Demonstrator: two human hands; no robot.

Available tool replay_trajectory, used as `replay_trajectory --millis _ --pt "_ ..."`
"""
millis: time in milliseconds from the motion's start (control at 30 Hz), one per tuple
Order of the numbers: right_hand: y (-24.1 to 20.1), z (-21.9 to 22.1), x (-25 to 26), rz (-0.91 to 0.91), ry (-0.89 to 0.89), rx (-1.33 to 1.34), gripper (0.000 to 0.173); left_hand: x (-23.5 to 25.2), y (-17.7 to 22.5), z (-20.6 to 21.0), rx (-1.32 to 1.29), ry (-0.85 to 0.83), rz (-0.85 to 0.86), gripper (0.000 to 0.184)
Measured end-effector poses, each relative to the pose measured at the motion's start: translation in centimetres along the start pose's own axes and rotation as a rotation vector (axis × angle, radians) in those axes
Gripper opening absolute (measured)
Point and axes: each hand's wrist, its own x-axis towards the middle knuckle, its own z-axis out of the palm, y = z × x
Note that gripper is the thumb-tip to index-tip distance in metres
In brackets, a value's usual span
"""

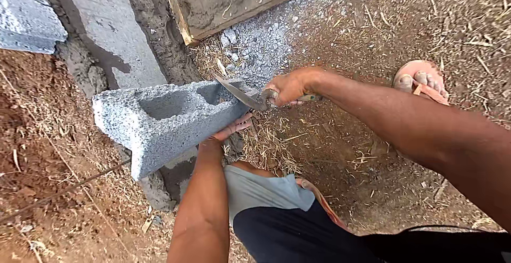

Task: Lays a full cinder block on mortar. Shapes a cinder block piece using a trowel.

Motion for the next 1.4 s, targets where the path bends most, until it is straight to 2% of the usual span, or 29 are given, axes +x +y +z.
replay_trajectory --millis 133,300,367,467,567,667,800,900,1033,1100,1200,1300,1400 --pt "3.4 0.3 2.5 0.086 -0.024 0.055 0.027 -0.1 0.4 0.8 -0.016 0.086 -0.039 0.067" --pt "1.8 0.5 0.6 -0.002 -0.032 0.104 0.026 0.0 0.0 0.2 -0.059 0.075 -0.042 0.066" --pt "2.5 0.3 1.2 0.010 -0.045 0.113 0.029 0.1 0.2 0.3 -0.073 0.092 -0.041 0.067" --pt "4.7 0.0 2.6 0.165 -0.008 0.009 0.024 0.4 0.4 0.5 -0.084 0.096 -0.042 0.077" --pt "3.9 0.1 1.5 0.109 -0.028 0.068 0.020 0.5 0.5 0.0 -0.116 0.081 -0.054 0.087" --pt "3.4 0.0 1.4 0.095 -0.056 0.077 0.027 0.4 0.3 0.8 -0.090 0.132 -0.047 0.084" --pt "4.6 -0.8 2.1 0.194 -0.028 0.043 0.016 0.8 0.3 0.1 -0.049 0.064 -0.039 0.082" --pt "2.8 -0.4 1.3 0.095 -0.055 0.074 0.021 0.4 0.0 0.0 -0.008 0.067 -0.061 0.084" --pt "4.8 -0.4 3.2 0.188 -0.018 -0.015 0.022 0.7 0.2 -0.1 0.017 0.049 -0.042 0.069" --pt "4.1 -0.4 2.3 0.146 -0.022 0.008 0.026 0.8 0.4 0.0 0.003 0.048 -0.038 0.068" --pt "2.6 0.3 0.8 0.016 -0.060 0.072 0.022 0.4 -0.1 -0.3 -0.058 0.040 -0.045 0.077" --pt "3.2 -0.3 1.5 0.001 -0.096 0.102 0.025 0.3 0.1 -0.4 0.027 0.042 -0.050 0.077" --pt "0.9 -1.4 0.6 0.034 -0.020 -0.075 0.018 0.4 0.1 -0.4 -0.036 0.029 -0.031 0.071"
